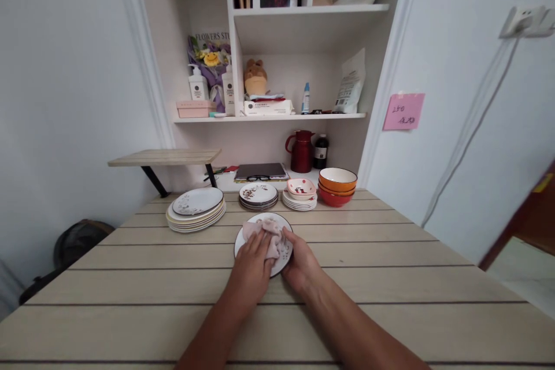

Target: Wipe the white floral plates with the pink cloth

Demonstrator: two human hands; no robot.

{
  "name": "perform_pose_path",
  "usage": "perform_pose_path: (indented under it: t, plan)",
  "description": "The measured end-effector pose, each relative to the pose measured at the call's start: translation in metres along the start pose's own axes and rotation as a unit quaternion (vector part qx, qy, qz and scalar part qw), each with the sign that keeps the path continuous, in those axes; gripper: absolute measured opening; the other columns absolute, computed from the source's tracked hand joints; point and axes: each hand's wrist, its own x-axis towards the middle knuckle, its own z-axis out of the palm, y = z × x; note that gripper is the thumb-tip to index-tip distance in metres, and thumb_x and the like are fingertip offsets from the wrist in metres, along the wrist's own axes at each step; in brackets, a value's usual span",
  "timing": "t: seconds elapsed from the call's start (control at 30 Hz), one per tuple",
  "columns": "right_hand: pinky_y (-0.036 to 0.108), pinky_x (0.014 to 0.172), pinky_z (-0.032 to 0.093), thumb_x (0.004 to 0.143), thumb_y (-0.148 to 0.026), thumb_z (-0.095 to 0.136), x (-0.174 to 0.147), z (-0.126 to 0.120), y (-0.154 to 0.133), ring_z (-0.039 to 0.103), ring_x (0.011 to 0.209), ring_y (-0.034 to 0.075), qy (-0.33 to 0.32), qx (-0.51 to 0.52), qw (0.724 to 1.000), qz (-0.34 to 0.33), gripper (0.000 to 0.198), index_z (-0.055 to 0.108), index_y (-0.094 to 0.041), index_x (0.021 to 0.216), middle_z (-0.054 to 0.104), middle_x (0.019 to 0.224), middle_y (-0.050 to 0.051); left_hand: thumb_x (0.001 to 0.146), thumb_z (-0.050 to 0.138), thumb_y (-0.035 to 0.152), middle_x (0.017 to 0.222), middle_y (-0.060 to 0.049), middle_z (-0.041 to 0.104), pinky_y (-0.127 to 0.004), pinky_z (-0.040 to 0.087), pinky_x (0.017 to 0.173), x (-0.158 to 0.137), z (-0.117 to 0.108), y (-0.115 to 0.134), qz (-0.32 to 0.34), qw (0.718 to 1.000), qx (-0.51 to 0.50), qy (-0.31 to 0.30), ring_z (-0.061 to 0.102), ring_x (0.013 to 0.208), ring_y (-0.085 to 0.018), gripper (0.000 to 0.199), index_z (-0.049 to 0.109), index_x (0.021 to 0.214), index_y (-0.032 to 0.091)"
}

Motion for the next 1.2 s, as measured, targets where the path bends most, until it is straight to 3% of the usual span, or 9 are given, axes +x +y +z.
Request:
perform_pose_path:
  t: [0.27, 0.6, 1.2]
  plan:
    - [0.030, 0.077, 0.053, 0.086, -0.027, 0.056, -0.0009, 0.0010, -0.0002, 0.071, 0.072, 0.019, -0.002, -0.003, 1.000, 0.004, 0.025, 0.068, -0.010, 0.100, 0.077, 0.081, 0.008, 0.088, 0.041, 0.020, 0.155, -0.006, 0.029, -0.046, 0.026, 0.114, -0.0034, -0.0003, 0.0013, 0.008, 1.000, 0.007, -0.015, 0.023, 0.144, -0.023, 0.058, 0.035, 0.145, 0.023]
    - [0.030, 0.075, 0.054, 0.088, -0.028, 0.053, -0.0048, 0.0046, -0.0001, 0.070, 0.067, 0.018, -0.011, -0.016, 1.000, 0.006, 0.026, 0.068, -0.009, 0.098, 0.076, 0.075, 0.008, 0.093, 0.035, 0.033, 0.154, -0.017, 0.029, -0.047, 0.031, 0.111, -0.0022, -0.0035, 0.0062, -0.068, 0.997, 0.046, 0.010, 0.028, 0.141, -0.031, 0.056, 0.035, 0.145, 0.010]
    - [0.028, 0.070, 0.053, 0.090, -0.028, 0.050, -0.0087, 0.0084, -0.0010, 0.068, 0.061, 0.017, 0.003, -0.016, 1.000, 0.012, 0.024, 0.067, -0.011, 0.090, 0.074, 0.068, 0.005, 0.088, 0.045, 0.027, 0.147, -0.016, 0.041, -0.050, 0.034, 0.108, -0.0017, -0.0058, 0.0039, -0.011, 0.998, 0.034, 0.042, 0.039, 0.133, -0.032, 0.053, 0.045, 0.139, 0.015]
